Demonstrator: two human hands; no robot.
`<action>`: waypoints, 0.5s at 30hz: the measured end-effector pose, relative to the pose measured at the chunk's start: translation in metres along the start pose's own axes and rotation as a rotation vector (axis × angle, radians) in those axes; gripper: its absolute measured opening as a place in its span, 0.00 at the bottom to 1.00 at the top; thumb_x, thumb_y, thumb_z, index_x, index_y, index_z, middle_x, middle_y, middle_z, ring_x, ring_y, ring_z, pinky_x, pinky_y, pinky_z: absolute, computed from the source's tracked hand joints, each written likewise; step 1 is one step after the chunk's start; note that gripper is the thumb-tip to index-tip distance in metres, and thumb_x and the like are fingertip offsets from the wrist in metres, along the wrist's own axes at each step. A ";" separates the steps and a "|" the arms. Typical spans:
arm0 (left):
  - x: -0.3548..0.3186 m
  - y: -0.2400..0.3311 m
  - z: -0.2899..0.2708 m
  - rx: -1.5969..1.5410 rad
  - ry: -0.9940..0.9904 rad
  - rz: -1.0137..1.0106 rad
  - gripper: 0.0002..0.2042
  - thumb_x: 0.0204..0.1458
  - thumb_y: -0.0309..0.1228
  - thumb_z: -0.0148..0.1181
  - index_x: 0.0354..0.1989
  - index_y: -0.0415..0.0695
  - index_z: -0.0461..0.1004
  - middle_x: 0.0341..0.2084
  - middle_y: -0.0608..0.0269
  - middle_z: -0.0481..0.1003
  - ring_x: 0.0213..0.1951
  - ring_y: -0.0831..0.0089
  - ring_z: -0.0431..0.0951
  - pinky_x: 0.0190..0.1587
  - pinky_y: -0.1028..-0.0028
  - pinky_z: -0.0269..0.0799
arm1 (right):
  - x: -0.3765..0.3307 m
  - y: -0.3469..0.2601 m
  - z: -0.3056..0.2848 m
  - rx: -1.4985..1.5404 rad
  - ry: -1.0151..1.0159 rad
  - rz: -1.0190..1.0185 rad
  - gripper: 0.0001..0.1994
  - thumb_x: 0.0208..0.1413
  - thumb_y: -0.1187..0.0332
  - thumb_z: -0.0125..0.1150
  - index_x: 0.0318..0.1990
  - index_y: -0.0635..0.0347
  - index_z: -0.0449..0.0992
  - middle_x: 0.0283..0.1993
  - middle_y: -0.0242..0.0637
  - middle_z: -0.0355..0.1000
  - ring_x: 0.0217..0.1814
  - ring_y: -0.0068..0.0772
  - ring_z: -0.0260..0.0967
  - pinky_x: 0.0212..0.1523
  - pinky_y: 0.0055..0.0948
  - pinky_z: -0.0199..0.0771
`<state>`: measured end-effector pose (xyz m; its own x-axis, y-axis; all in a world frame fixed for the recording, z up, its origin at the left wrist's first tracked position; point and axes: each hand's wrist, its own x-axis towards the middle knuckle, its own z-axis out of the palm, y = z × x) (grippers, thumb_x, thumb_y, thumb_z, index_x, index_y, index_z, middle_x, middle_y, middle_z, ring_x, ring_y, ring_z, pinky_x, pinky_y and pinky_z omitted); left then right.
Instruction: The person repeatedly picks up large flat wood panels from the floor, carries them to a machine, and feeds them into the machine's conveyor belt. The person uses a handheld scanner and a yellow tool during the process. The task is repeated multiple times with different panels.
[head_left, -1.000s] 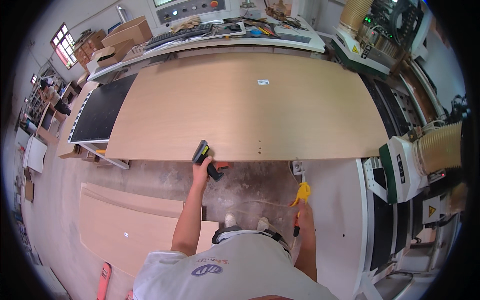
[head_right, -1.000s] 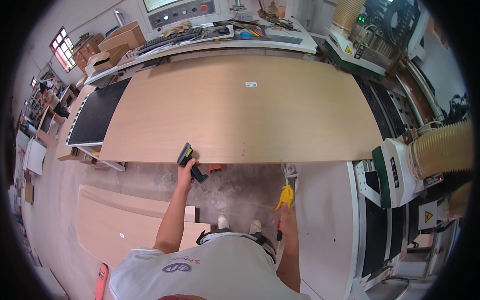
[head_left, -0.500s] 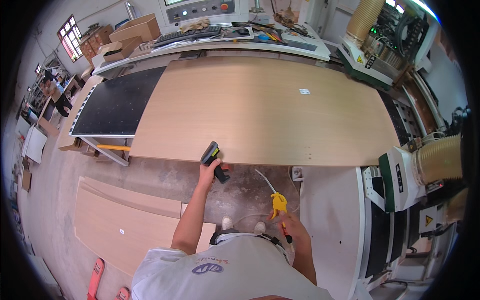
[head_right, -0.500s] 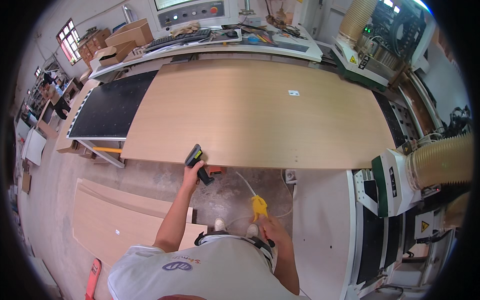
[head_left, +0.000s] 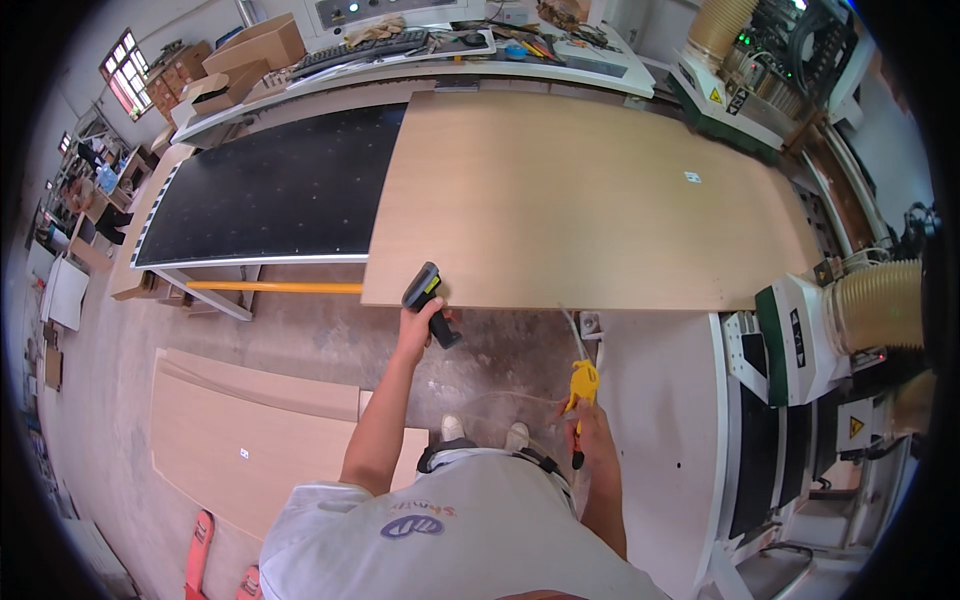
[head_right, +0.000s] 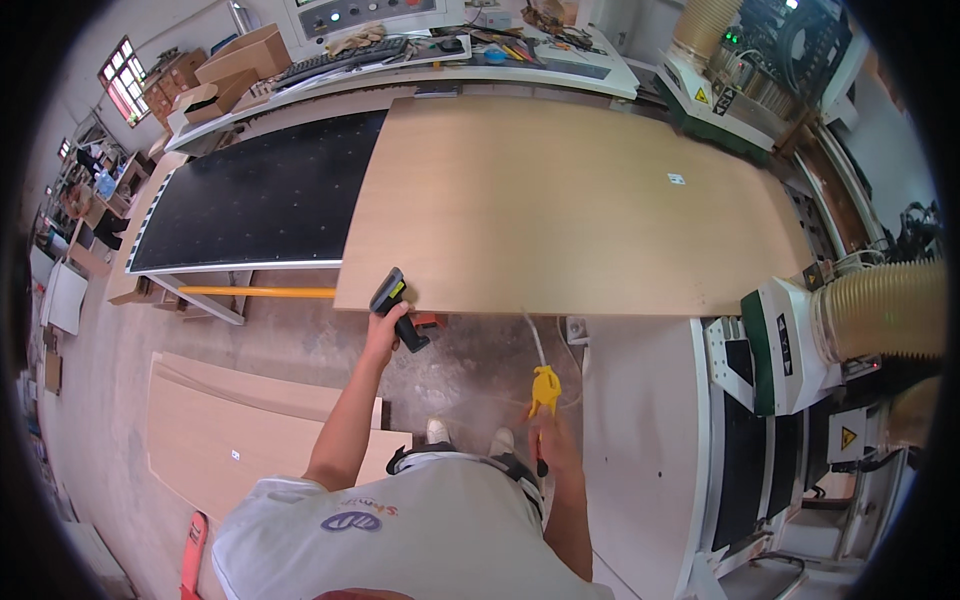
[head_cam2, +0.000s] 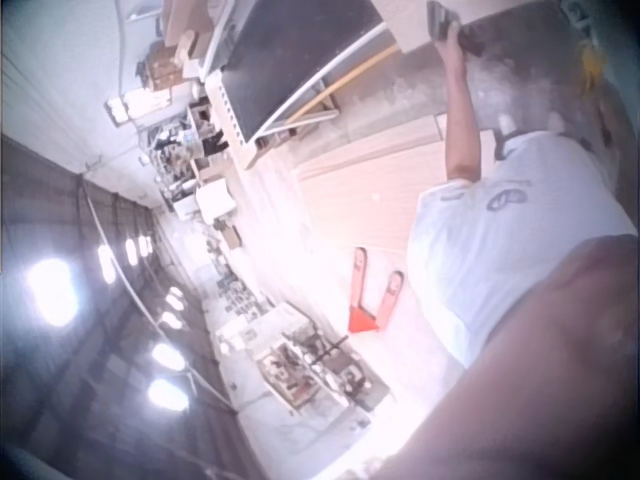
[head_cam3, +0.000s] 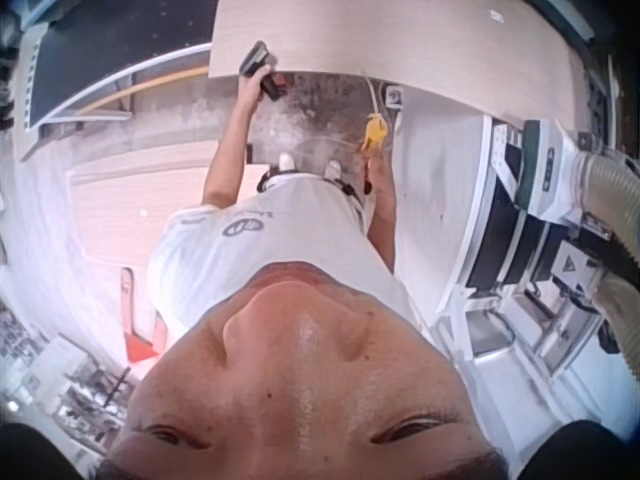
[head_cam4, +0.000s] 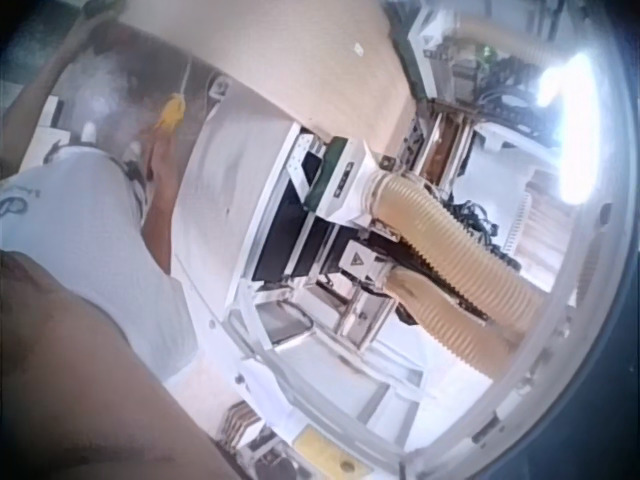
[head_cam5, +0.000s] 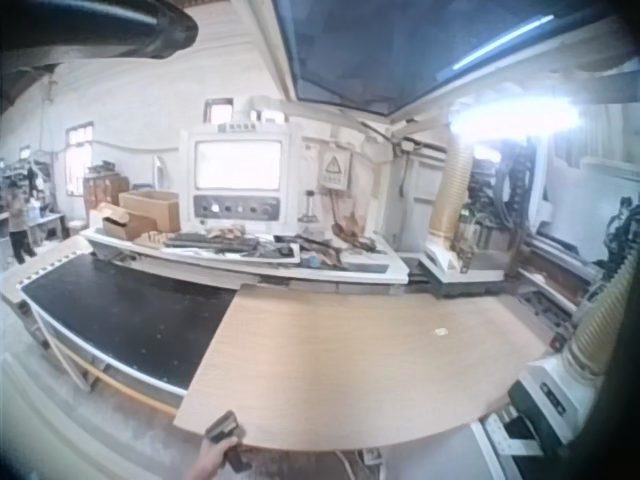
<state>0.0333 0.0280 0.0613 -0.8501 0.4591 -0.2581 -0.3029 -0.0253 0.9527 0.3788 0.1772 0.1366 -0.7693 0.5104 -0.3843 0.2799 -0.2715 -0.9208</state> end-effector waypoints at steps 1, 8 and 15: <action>0.000 0.000 -0.001 0.000 -0.014 0.004 0.16 0.53 0.41 0.66 0.39 0.41 0.77 0.28 0.59 0.82 0.20 0.79 0.79 0.11 0.81 0.55 | 0.000 0.000 0.003 -0.004 0.051 0.007 0.22 0.72 0.50 0.37 0.42 0.56 0.73 0.13 0.24 0.59 0.11 0.16 0.54 0.14 0.22 0.53; -0.004 0.005 0.013 -0.007 -0.047 -0.042 0.16 0.53 0.42 0.66 0.39 0.40 0.78 0.27 0.60 0.82 0.19 0.80 0.77 0.11 0.81 0.55 | -0.006 0.012 -0.004 -0.189 -0.131 0.124 0.20 0.71 0.53 0.40 0.40 0.58 0.74 0.13 0.25 0.60 0.11 0.17 0.55 0.14 0.23 0.53; -0.015 -0.025 -0.014 0.034 0.051 -0.086 0.16 0.52 0.43 0.65 0.38 0.42 0.77 0.25 0.61 0.80 0.14 0.82 0.70 0.11 0.80 0.52 | -0.003 0.018 -0.005 -0.128 -0.277 0.085 0.21 0.71 0.53 0.41 0.39 0.59 0.75 0.12 0.26 0.62 0.12 0.19 0.57 0.17 0.25 0.56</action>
<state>0.0475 0.0095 0.0389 -0.8426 0.4122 -0.3465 -0.3618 0.0432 0.9313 0.3887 0.1752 0.1210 -0.8621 0.2441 -0.4440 0.4066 -0.1896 -0.8937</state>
